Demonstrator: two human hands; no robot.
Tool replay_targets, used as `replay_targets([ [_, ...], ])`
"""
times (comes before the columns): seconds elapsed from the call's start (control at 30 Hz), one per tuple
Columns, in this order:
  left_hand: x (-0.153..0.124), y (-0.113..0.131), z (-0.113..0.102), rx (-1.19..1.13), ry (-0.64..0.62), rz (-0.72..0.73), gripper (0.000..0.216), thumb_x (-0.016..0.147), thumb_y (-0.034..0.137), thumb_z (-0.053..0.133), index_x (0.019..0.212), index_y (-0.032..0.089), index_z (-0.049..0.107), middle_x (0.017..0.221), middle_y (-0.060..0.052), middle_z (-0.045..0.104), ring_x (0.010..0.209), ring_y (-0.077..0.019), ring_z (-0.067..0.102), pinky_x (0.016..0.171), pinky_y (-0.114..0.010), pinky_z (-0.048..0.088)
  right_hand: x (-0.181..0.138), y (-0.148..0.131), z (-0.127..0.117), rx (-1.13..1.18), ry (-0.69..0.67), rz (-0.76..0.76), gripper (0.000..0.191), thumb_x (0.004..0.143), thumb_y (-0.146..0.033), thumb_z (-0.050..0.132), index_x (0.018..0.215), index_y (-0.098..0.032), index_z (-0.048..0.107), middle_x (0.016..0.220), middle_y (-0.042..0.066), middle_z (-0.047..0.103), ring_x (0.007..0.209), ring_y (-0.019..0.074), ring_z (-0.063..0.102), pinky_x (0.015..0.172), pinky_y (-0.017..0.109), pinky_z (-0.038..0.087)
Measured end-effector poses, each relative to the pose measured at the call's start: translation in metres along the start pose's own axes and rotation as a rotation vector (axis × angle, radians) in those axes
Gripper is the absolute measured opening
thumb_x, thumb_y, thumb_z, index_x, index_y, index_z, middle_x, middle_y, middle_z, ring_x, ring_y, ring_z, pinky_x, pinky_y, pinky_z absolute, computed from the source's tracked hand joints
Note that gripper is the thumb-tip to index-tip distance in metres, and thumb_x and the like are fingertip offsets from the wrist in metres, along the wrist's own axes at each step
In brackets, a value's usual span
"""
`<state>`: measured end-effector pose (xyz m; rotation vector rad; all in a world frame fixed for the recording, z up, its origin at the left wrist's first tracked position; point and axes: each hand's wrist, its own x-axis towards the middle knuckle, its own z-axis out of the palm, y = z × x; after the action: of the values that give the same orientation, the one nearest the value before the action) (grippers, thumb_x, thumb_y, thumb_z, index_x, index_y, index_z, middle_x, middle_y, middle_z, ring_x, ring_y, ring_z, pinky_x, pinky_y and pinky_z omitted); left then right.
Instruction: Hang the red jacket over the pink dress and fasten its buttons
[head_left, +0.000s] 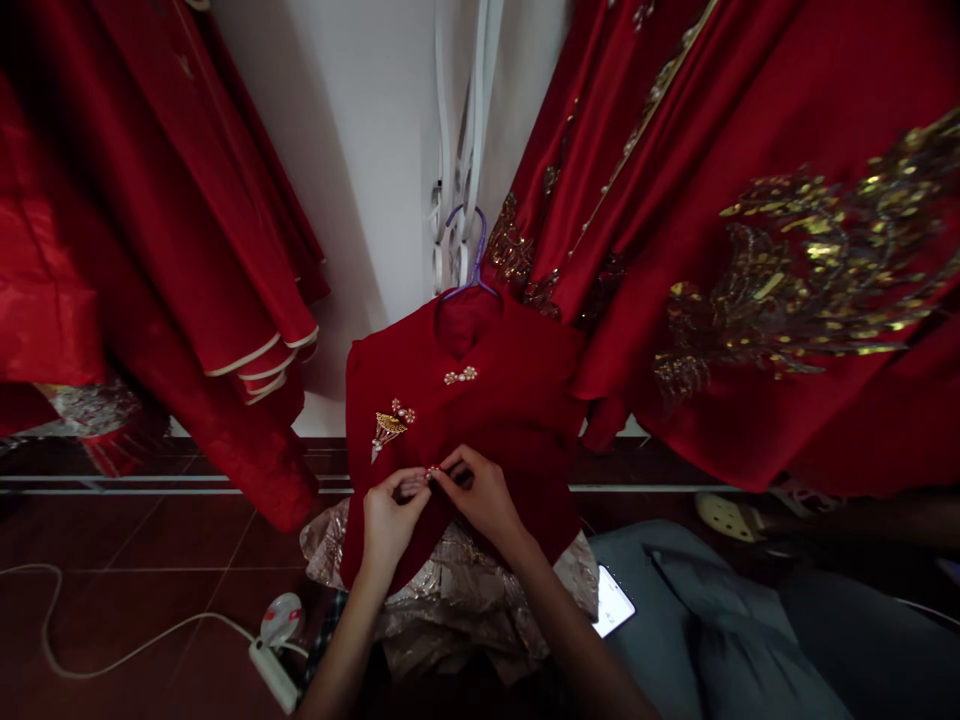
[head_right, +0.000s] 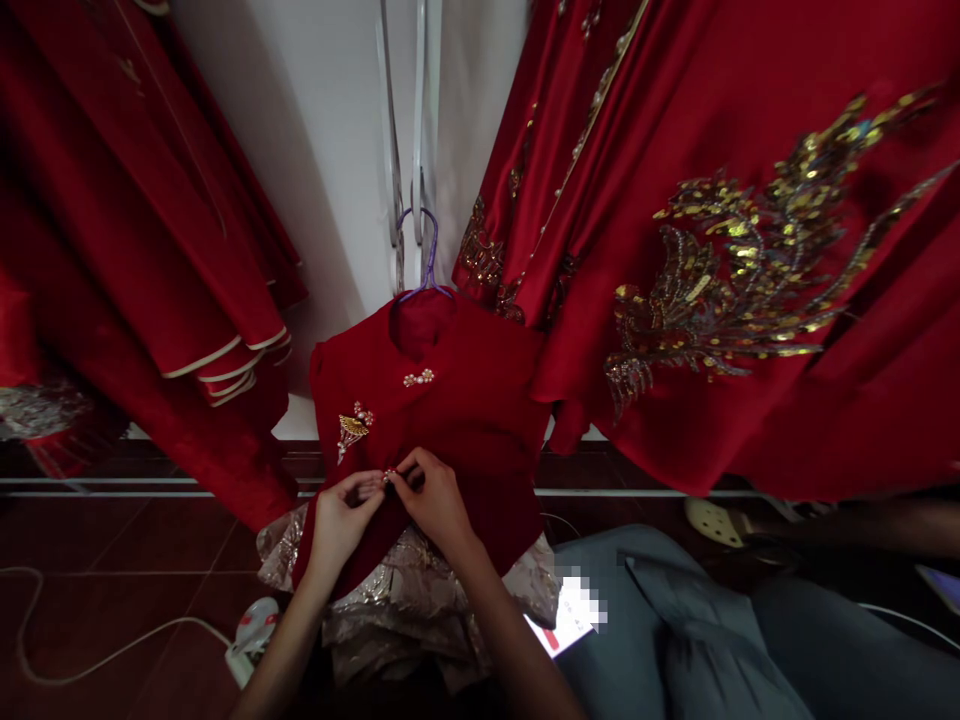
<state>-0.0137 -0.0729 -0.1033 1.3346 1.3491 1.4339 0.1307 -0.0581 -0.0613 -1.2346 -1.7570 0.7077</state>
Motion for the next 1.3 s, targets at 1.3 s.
replay_targets([
  [1.3, -0.005, -0.001, -0.002, 0.009, -0.057, 0.056, 0.02, 0.076, 0.035, 0.065, 0.081, 0.016, 0.061, 0.078, -0.003, 0.068, 0.072, -0.0134, 0.064, 0.07, -0.024, 0.052, 0.001, 0.008, -0.008, 0.093, -0.167, 0.08, 0.015, 0.078, -0.026, 0.059, 0.09, -0.018, 0.066, 0.083, 0.004, 0.069, 0.078, 0.0151, 0.064, 0.07, 0.028, 0.05],
])
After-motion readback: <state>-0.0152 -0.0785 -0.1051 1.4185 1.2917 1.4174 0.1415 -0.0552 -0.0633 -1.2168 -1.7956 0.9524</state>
